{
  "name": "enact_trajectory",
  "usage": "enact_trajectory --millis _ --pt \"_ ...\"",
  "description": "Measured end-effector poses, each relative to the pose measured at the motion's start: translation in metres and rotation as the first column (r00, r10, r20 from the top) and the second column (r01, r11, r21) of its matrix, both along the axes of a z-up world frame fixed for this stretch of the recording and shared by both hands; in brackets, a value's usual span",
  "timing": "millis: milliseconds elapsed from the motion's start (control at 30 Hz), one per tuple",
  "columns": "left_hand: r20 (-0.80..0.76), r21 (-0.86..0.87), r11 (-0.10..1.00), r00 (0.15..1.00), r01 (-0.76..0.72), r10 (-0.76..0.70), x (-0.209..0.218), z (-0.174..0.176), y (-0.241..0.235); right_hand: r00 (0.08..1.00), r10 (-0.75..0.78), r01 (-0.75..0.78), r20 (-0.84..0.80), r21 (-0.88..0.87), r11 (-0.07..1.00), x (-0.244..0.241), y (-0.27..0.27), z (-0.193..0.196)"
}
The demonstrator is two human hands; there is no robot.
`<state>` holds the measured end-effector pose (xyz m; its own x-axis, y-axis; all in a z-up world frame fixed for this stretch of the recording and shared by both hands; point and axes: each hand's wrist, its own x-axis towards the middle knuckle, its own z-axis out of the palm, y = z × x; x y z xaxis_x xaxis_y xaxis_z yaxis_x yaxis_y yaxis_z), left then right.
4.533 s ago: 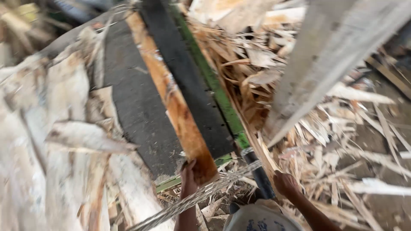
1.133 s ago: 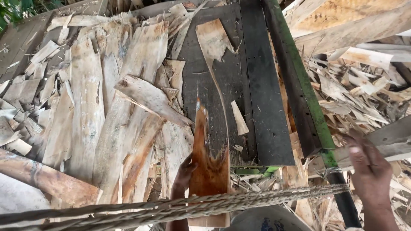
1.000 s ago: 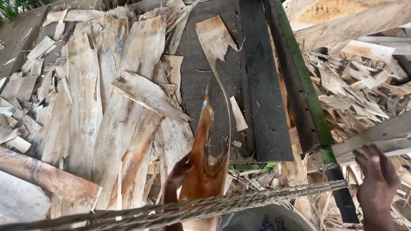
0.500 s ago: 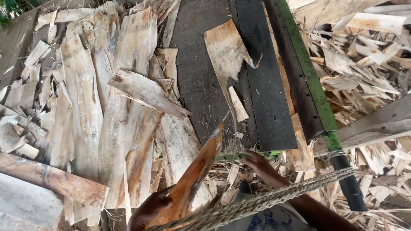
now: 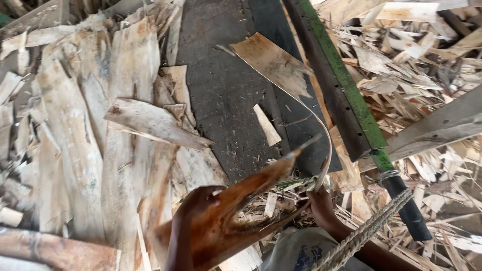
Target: The person processes wooden planks using a manual sawing machine. They pick up planks from a pile, position them on the machine's table, and pull a rope to drive the saw through the wood. The person handles the planks by hand, turning them over and moving them between the machine and the pile.
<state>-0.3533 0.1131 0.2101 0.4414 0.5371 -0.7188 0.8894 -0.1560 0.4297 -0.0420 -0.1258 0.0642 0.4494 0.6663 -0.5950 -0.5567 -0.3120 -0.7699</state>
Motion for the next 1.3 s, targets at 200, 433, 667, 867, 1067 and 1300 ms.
enact_trajectory --millis 200,433,667,867,1067,1300 --pt "-0.073 0.038 0.949 0.948 0.313 -0.31 0.073 -0.117 0.074 0.988 0.008 -0.004 0.151 -0.025 1.0 0.019 -0.024 -0.017" --pt "0.435 -0.243 0.848 0.729 -0.47 0.529 0.258 -0.147 0.134 0.917 0.298 -0.263 0.265 -0.161 0.951 0.016 -0.039 -0.036" --pt "0.478 -0.409 0.597 0.396 -0.69 0.784 0.406 -0.156 0.201 0.725 0.518 -0.449 0.453 -0.259 0.855 0.028 -0.052 -0.053" --pt "0.445 -0.501 0.472 0.252 -0.725 0.859 0.411 -0.215 0.247 0.805 0.418 -0.333 0.422 -0.262 0.906 0.033 -0.096 -0.072" --pt "0.523 -0.466 0.56 0.298 -0.685 0.799 0.283 -0.095 0.124 0.901 0.284 -0.208 0.327 -0.249 0.946 0.07 -0.119 -0.161" --pt "0.575 -0.604 0.508 0.105 -0.613 0.811 0.147 -0.147 -0.067 0.993 -0.121 0.12 -0.002 -0.115 0.986 0.098 -0.097 -0.093"
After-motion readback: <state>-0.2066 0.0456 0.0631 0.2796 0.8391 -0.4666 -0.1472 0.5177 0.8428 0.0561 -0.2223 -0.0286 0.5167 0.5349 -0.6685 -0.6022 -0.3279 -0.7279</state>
